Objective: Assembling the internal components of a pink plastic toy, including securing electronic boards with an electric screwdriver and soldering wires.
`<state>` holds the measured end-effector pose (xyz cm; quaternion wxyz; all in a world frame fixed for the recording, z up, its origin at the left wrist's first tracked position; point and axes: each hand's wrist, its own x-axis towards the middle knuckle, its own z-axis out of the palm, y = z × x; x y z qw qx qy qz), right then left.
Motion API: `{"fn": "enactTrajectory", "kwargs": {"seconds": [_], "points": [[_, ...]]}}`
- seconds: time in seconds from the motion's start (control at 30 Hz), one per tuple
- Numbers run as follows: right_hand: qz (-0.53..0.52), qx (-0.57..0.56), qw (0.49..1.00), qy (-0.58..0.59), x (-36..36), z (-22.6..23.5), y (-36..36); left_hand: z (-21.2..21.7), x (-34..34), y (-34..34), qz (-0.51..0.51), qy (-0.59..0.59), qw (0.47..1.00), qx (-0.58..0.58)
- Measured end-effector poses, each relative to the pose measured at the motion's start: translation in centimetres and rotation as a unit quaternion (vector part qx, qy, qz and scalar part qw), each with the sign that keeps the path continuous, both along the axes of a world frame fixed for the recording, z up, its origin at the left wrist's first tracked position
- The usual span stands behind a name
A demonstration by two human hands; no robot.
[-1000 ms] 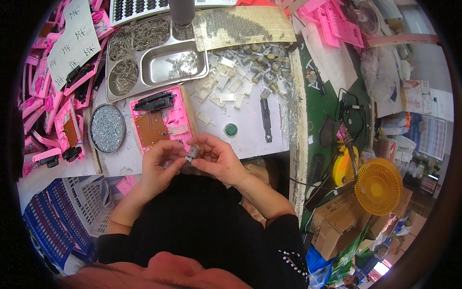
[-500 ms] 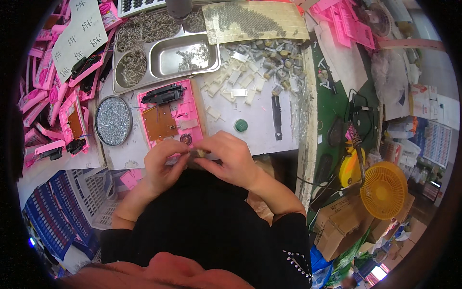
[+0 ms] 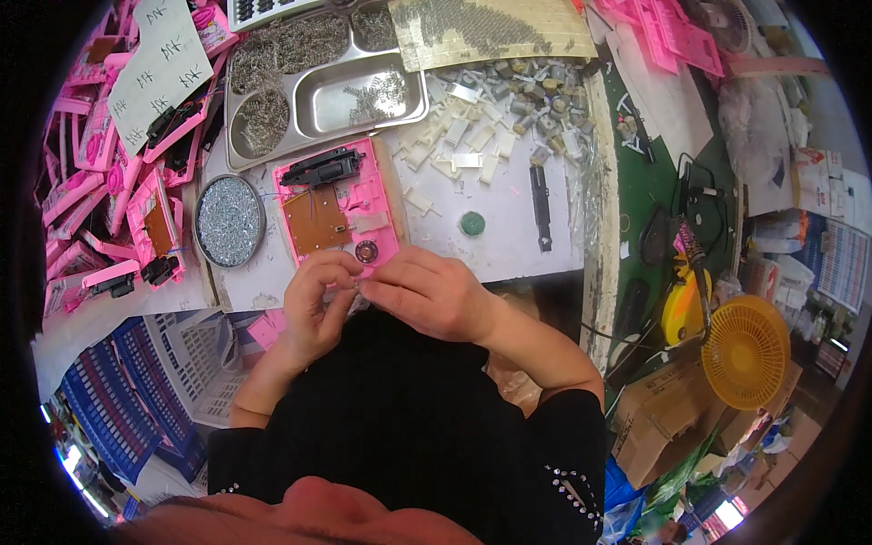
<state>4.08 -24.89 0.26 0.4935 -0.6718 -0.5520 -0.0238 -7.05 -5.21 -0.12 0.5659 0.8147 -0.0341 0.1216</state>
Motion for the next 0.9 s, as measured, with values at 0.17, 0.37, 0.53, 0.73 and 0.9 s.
{"fn": "enactTrajectory", "kwargs": {"seconds": [0.17, 0.37, 0.53, 0.73, 0.9], "points": [[0.010, -0.006, 1.000, -0.023, 0.4, -0.2, 0.1, -0.2, -0.1, -0.3, 0.028, -0.017, 0.999, -0.011], [0.001, 0.002, 1.000, -0.025, 0.7, -0.6, 0.5, -0.6, -0.4, -0.5, 0.066, 0.005, 0.994, -0.091], [0.000, 0.017, 1.000, -0.025, 1.0, -1.2, 0.6, -0.6, -0.2, -0.3, 0.068, -0.004, 0.995, -0.074], [0.004, 0.014, 0.998, -0.065, 2.0, -1.5, 0.3, -1.4, 0.5, 2.1, 0.134, -0.042, 0.990, 0.022], [-0.043, -0.014, 0.997, -0.059, 5.0, -2.2, 0.7, -1.5, 2.8, 5.2, 0.186, -0.058, 0.959, 0.204]]}}
